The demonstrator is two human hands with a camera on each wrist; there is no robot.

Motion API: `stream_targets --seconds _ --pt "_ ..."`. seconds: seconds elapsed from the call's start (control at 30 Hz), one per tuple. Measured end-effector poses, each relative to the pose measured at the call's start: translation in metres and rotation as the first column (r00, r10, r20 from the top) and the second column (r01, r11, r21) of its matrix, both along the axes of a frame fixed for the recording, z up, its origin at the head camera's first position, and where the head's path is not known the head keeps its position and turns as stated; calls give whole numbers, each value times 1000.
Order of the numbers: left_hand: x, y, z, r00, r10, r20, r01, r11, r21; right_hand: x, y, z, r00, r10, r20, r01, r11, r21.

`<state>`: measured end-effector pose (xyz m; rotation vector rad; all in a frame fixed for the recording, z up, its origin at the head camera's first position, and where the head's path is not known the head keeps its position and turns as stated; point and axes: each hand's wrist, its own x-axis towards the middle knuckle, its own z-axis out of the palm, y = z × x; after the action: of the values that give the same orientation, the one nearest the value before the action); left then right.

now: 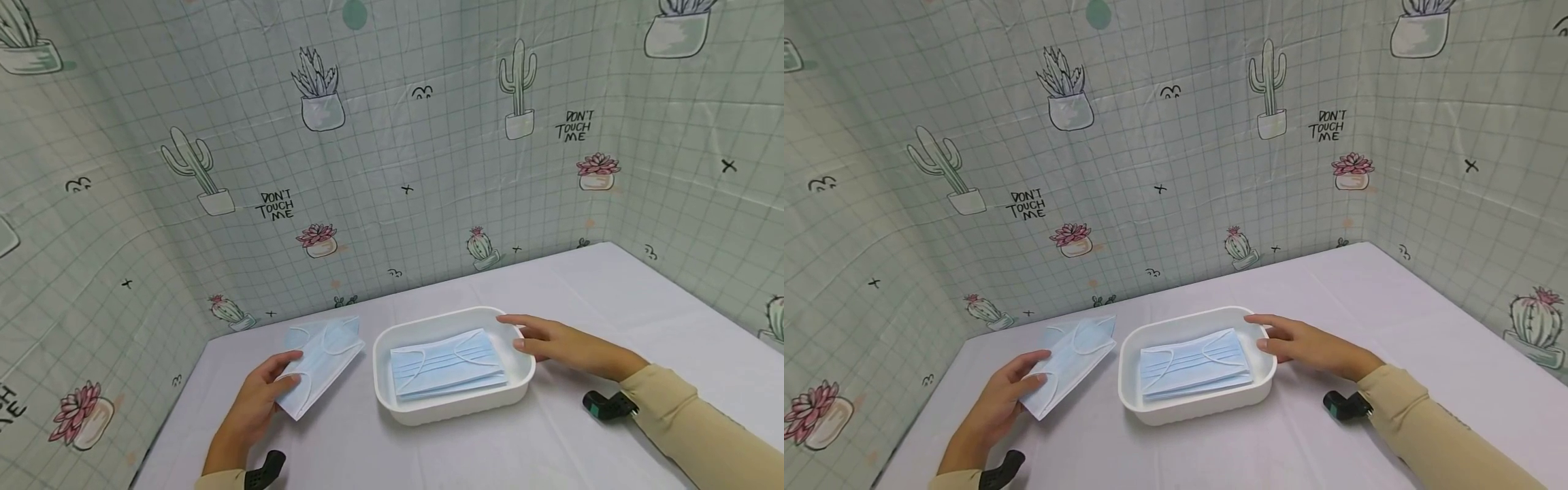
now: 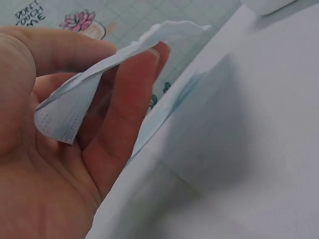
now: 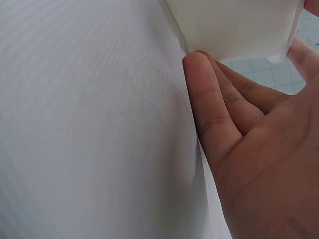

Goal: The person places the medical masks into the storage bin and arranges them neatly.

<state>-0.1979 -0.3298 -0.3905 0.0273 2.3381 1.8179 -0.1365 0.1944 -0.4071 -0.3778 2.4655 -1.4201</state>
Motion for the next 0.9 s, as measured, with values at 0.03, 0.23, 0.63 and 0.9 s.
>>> stream_targets --seconds 0.03,0.23,0.63,0.9 --pt "0 1 0 1000 -1 -5 1 1000 0 0 0 0 1000 0 3 0 1000 0" --pt "0 5 0 999 -15 -45 17 999 34 -1 1 -2 1000 -5 7 5 1000 5" --pt "-2 10 1 998 17 -54 -16 1000 22 -1 0 0 1000 -8 2 8 1000 14" --pt "-1 13 2 995 47 -84 -46 999 17 -2 0 -1 1000 -9 9 8 1000 11"
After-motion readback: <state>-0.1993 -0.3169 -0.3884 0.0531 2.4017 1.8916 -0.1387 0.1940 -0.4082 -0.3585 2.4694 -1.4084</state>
